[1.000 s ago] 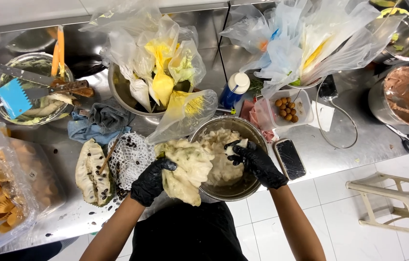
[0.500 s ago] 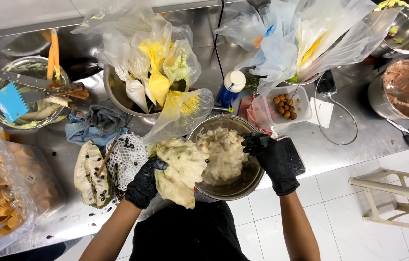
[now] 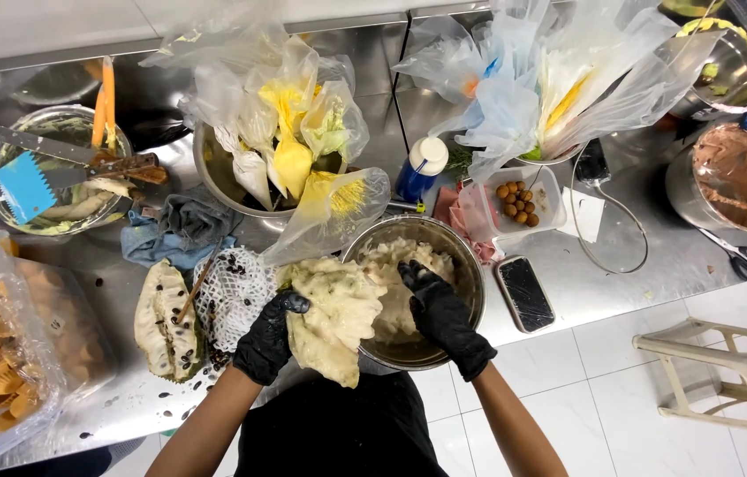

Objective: Extracting pulp from a soursop fruit and placing it into a bowl.

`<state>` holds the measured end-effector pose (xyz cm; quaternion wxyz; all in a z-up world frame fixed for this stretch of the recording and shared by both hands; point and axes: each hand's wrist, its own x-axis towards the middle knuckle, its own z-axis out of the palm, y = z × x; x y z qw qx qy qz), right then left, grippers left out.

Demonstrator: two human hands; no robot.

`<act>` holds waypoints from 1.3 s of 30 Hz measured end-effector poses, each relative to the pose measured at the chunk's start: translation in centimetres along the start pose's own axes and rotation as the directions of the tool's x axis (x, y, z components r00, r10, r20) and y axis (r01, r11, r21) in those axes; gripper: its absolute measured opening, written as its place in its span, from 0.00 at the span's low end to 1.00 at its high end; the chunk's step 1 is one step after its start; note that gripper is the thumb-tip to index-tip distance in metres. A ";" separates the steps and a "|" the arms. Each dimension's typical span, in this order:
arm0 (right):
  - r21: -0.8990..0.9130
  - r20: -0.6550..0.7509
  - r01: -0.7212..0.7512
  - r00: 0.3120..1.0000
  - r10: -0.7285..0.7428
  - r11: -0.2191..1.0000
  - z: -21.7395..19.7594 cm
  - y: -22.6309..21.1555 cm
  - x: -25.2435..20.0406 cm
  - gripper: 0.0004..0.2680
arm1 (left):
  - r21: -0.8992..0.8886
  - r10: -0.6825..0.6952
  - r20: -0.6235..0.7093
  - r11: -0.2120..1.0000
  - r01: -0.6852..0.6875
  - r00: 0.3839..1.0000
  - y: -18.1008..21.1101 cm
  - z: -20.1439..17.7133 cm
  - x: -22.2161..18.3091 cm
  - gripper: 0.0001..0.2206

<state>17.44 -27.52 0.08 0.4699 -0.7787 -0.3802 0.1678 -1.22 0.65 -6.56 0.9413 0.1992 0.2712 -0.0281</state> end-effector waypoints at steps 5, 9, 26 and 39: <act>0.419 0.121 -0.246 0.969 0.215 0.874 -0.2 -7.2 0.1 0.19 | 0.076 0.100 0.031 0.992 -0.102 0.995 0.1 0.8 0.3 0.33; 0.630 0.289 -0.471 0.880 0.377 0.618 0.6 -8.8 0.3 0.18 | 0.069 0.073 0.103 0.994 -0.080 0.992 1.0 5.6 -1.7 0.34; 0.824 0.379 -0.502 0.834 0.402 0.265 -0.8 -5.8 -1.3 0.10 | -0.007 -0.036 0.037 0.999 0.036 0.999 2.1 5.8 -2.9 0.29; 0.742 0.426 -0.524 0.850 0.308 0.419 3.8 -10.8 2.6 0.16 | -0.060 0.231 0.010 0.971 -0.230 0.973 5.6 3.6 -7.0 0.32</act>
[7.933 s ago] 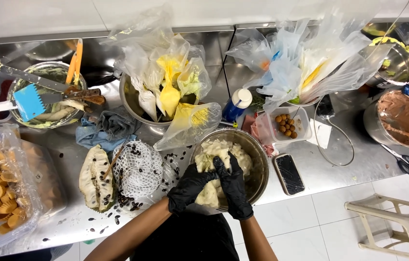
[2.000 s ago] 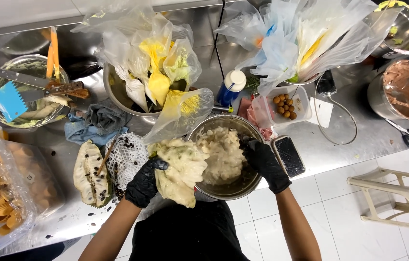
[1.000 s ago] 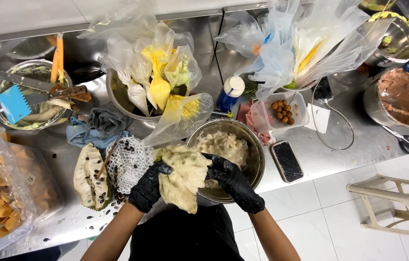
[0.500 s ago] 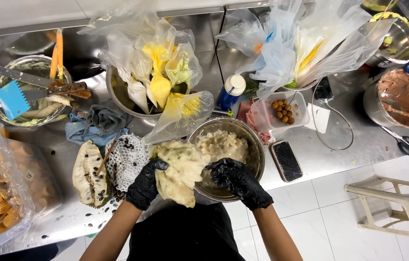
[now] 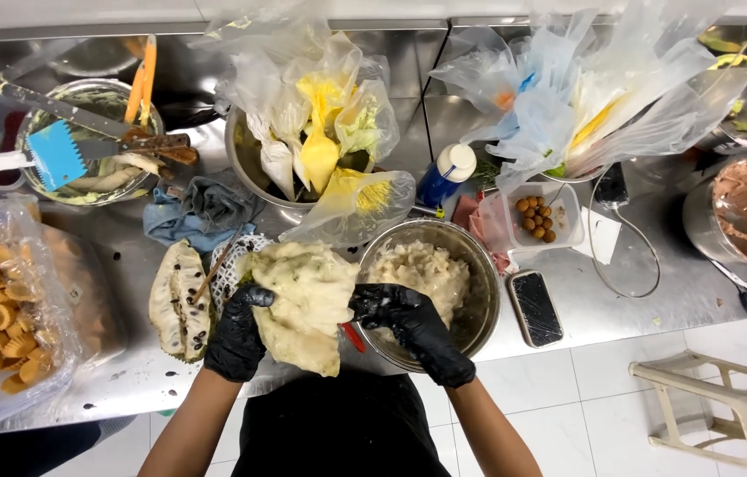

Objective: Extracting pulp from a soursop fruit and placing it into a bowl.

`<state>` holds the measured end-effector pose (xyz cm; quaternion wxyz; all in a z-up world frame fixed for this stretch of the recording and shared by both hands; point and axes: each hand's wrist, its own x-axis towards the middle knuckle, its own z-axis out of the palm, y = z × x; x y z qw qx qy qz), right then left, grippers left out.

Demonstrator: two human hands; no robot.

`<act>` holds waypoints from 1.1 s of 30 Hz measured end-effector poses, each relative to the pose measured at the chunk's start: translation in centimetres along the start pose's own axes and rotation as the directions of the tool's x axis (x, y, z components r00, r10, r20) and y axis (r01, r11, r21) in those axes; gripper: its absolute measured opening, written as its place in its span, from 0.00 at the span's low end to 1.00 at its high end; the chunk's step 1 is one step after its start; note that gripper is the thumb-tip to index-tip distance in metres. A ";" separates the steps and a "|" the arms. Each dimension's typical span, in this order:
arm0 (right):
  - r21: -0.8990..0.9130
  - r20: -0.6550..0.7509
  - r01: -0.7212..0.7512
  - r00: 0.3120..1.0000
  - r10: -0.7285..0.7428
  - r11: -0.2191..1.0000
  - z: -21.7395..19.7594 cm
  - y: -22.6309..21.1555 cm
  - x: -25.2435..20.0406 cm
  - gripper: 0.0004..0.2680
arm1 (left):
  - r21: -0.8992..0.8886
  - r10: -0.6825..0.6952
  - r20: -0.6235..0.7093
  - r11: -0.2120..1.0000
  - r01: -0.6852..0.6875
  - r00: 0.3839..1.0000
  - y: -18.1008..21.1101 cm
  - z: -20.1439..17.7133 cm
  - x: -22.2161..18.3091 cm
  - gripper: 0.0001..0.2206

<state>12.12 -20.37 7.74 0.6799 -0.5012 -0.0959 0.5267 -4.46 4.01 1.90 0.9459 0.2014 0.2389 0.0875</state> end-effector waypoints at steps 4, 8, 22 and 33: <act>-0.213 -0.022 0.104 0.994 -0.111 0.971 0.9 5.9 4.0 0.14 | 0.025 0.145 -0.098 0.989 -0.144 0.984 1.2 -4.4 -0.4 0.33; -0.254 0.000 0.137 0.990 -0.142 0.957 1.0 8.2 6.6 0.13 | -0.029 0.158 -0.122 0.986 -0.163 0.980 3.4 -0.2 -2.8 0.33; -0.952 0.166 -0.051 0.745 -0.646 -0.303 -17.1 3.5 4.0 0.10 | -0.064 0.185 -0.053 0.980 -0.188 0.981 -5.0 -17.5 4.2 0.07; -0.298 0.401 -0.195 0.863 -0.308 -0.934 -25.6 6.6 7.0 0.07 | -0.023 -0.119 0.092 0.992 0.121 0.989 -3.3 -2.9 1.6 0.20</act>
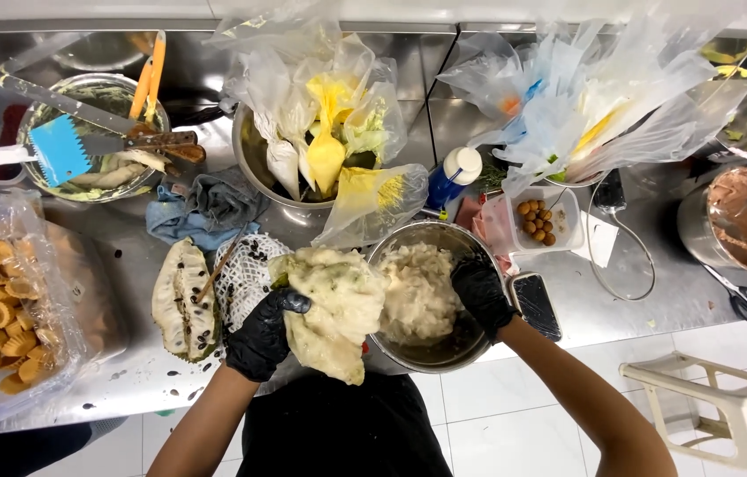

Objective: Extracting pulp from a soursop fruit and placing it into a bowl.

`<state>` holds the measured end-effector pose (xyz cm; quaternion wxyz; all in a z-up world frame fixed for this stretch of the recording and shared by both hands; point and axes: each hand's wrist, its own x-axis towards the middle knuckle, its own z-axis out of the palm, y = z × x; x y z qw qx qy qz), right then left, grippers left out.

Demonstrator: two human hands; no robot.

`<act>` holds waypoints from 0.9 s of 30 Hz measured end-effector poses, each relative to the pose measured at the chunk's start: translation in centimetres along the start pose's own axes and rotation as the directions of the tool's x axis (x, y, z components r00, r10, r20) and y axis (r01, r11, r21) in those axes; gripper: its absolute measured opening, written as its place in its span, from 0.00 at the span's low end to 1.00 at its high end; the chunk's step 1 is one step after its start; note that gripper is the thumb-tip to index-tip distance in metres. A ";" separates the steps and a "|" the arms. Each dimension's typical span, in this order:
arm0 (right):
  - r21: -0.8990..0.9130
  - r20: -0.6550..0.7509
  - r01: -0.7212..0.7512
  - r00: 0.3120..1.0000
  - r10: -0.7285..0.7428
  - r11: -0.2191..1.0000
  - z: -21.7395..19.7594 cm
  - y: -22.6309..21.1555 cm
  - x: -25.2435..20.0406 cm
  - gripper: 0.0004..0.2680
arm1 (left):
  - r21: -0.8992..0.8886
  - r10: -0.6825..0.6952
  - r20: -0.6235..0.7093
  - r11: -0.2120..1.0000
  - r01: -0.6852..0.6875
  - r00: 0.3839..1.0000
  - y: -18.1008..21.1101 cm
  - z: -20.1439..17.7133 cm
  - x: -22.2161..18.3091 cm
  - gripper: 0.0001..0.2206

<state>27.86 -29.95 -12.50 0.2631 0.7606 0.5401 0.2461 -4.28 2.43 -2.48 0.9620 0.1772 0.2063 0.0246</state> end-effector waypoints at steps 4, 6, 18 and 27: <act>0.388 0.106 0.078 0.986 -0.129 0.918 1.3 1.0 -0.2 0.05 | -0.013 -0.030 -0.045 0.999 0.029 0.999 0.4 0.7 -0.5 0.24; 0.573 0.129 0.042 0.982 -0.140 0.818 0.6 2.3 -0.1 0.05 | -0.026 -0.019 -0.057 1.000 0.017 0.998 0.3 0.0 -0.3 0.24; 0.109 0.527 -0.504 0.760 -0.380 -0.857 -13.0 6.9 1.1 0.18 | 0.011 -0.011 -0.082 1.000 0.012 0.997 -0.4 -0.7 -0.2 0.23; 0.117 0.642 -0.377 0.735 -0.220 -0.919 -12.7 3.2 0.7 0.18 | 0.021 -0.044 -0.064 0.999 0.045 0.997 0.8 3.7 -1.0 0.27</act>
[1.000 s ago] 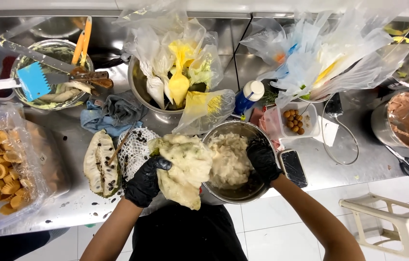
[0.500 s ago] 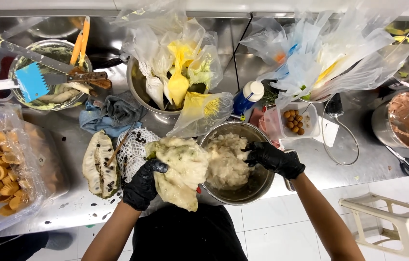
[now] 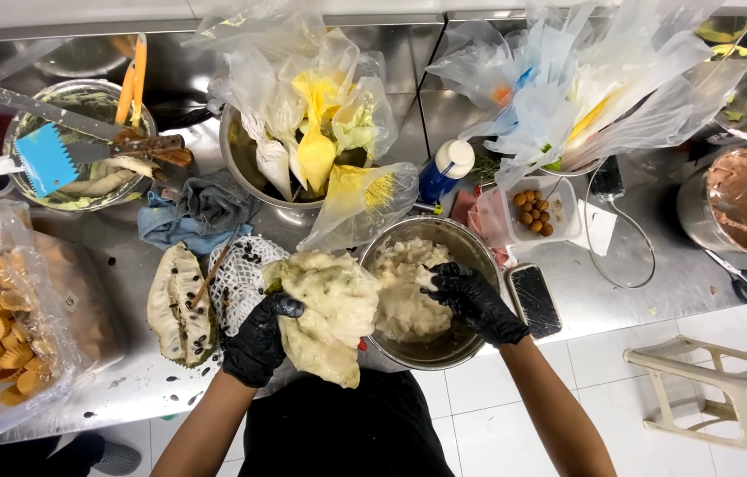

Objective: Extracting pulp from a soursop fruit and placing it into a bowl.

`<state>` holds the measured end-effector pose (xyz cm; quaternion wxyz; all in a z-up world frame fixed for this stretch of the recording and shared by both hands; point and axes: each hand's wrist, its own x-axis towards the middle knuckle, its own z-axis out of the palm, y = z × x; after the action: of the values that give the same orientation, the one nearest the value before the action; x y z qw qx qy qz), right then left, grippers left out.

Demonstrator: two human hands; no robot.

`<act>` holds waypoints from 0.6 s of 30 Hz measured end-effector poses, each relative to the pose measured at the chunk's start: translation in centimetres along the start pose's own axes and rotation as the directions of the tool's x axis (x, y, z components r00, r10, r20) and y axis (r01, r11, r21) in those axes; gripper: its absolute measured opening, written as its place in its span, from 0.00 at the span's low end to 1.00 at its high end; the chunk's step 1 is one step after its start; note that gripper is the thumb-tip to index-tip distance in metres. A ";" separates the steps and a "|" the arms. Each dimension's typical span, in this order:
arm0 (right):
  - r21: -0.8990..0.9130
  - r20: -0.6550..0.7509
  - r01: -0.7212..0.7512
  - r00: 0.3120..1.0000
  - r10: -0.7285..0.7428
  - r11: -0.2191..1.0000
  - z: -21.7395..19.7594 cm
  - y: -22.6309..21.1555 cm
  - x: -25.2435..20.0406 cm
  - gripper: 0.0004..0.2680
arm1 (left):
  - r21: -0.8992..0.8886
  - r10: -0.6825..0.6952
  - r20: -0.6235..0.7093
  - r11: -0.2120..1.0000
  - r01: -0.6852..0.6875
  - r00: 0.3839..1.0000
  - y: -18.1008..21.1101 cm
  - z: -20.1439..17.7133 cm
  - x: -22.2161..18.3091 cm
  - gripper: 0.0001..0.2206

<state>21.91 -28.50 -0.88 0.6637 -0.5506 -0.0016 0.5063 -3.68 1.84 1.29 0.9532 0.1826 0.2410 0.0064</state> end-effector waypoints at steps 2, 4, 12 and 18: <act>0.012 -0.026 0.064 0.998 -0.064 0.998 0.8 -0.1 -0.1 0.16 | -0.030 0.004 0.007 1.000 -0.004 1.000 -0.7 -2.2 0.7 0.27; -0.010 -0.030 0.038 0.999 -0.039 0.999 1.3 -0.1 -0.3 0.14 | -0.088 0.053 0.032 0.995 -0.050 0.998 -3.4 -12.5 4.2 0.23; -0.594 -0.159 -0.054 0.986 -0.051 0.803 3.4 -0.7 -1.3 0.12 | -0.012 0.002 0.020 1.000 -0.002 1.000 -0.9 -2.4 0.8 0.29; -0.357 0.174 0.290 0.955 -0.242 0.888 4.9 -2.1 -2.2 0.18 | -0.005 -0.031 0.014 1.000 0.031 0.999 -0.7 -0.9 0.3 0.30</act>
<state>19.52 -26.19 3.87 0.6067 -0.6298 -0.2163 0.4341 -3.89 1.52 0.12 0.9552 0.1766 0.2373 -0.0088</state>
